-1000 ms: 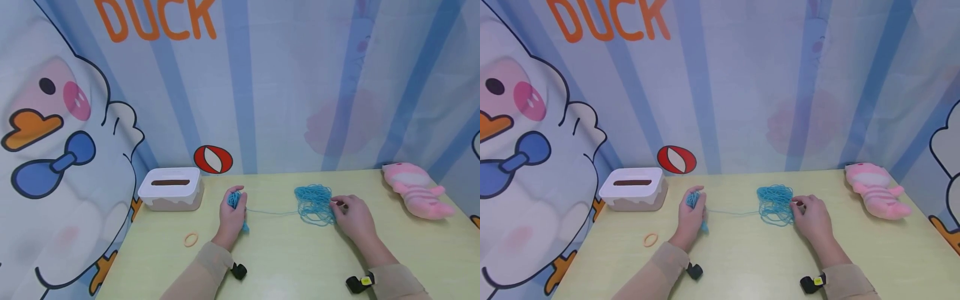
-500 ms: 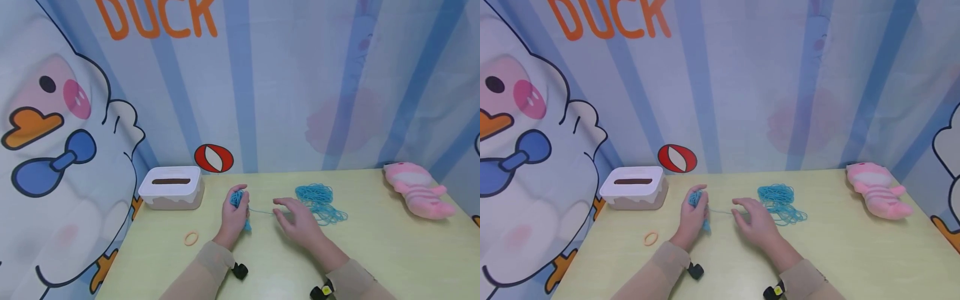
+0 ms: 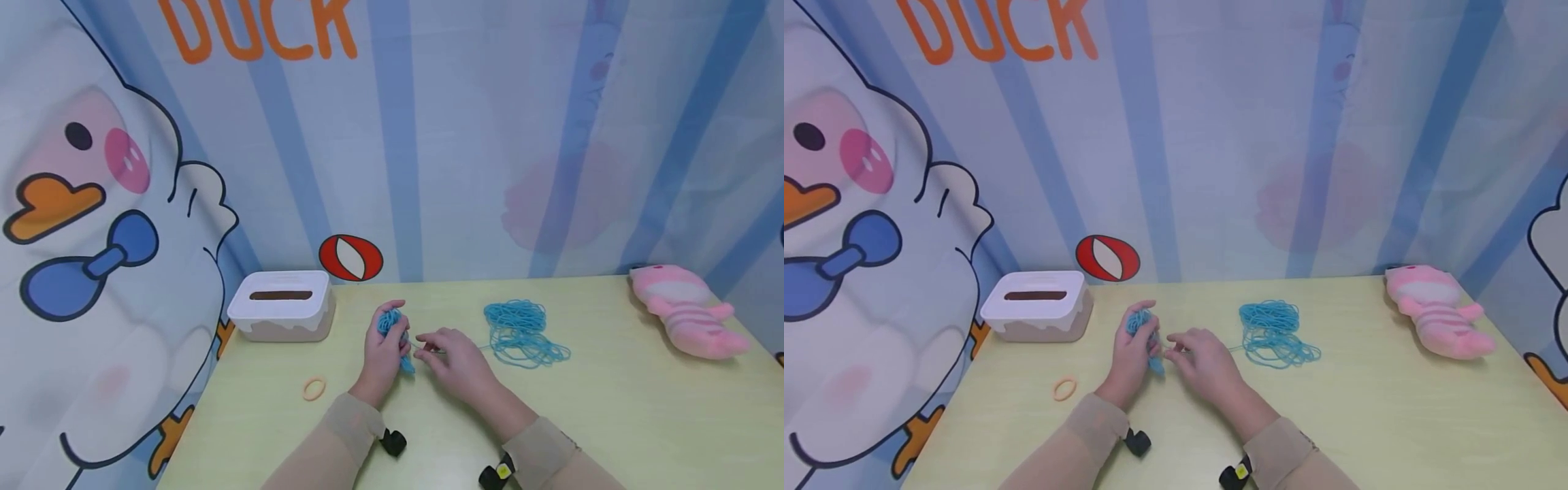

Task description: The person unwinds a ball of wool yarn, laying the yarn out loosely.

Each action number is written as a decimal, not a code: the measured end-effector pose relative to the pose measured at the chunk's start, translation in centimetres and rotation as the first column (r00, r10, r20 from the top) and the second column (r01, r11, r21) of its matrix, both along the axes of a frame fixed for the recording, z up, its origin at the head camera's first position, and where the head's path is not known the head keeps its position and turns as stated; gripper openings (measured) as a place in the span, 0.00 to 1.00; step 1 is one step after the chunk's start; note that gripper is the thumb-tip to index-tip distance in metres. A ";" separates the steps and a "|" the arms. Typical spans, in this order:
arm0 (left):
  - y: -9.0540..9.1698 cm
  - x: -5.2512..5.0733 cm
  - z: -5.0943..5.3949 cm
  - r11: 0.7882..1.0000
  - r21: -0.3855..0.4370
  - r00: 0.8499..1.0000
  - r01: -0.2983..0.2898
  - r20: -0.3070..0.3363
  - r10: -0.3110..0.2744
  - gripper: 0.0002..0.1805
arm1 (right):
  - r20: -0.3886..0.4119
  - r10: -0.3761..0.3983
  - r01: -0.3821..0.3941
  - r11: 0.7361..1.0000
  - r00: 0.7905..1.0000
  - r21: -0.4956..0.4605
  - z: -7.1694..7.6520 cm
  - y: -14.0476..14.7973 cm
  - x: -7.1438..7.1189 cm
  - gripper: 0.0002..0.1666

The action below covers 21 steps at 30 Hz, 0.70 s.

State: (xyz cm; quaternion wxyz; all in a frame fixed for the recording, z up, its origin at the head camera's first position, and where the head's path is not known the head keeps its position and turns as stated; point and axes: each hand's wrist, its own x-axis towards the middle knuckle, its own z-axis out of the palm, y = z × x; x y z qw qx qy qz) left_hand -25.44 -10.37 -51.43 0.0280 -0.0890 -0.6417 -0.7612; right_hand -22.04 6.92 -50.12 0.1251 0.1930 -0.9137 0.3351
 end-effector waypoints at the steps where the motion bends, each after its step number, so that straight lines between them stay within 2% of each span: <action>1: 0.0 0.0 0.0 1.000 0.005 1.000 0.002 -0.006 -0.002 0.18 | -0.005 0.010 -0.010 1.000 1.000 0.004 -0.1 0.0 -0.1 0.14; 5: 0.2 -0.1 0.0 0.999 0.034 1.000 0.009 -0.028 -0.008 0.18 | -0.057 0.026 -0.026 1.000 0.998 0.004 -0.4 0.2 -0.1 0.08; 8: 0.1 -0.1 0.0 0.999 0.044 1.000 0.005 -0.031 -0.004 0.17 | -0.099 0.000 -0.004 0.999 0.995 -0.038 -0.2 0.4 0.0 0.07; 11: 0.0 -0.2 0.0 0.999 0.038 1.000 -0.002 -0.007 0.003 0.16 | -0.103 -0.043 0.032 0.994 0.994 -0.104 0.3 0.9 0.1 0.07; 17: 0.0 -0.2 0.1 1.000 0.017 0.999 -0.004 0.044 0.003 0.18 | -0.102 -0.100 0.072 0.966 0.990 -0.247 1.4 2.9 0.0 0.09; 21: 0.1 -0.2 0.1 1.000 -0.006 0.999 0.002 0.051 -0.001 0.18 | -0.194 -0.141 0.068 0.937 0.971 -0.342 2.2 4.5 -0.1 0.07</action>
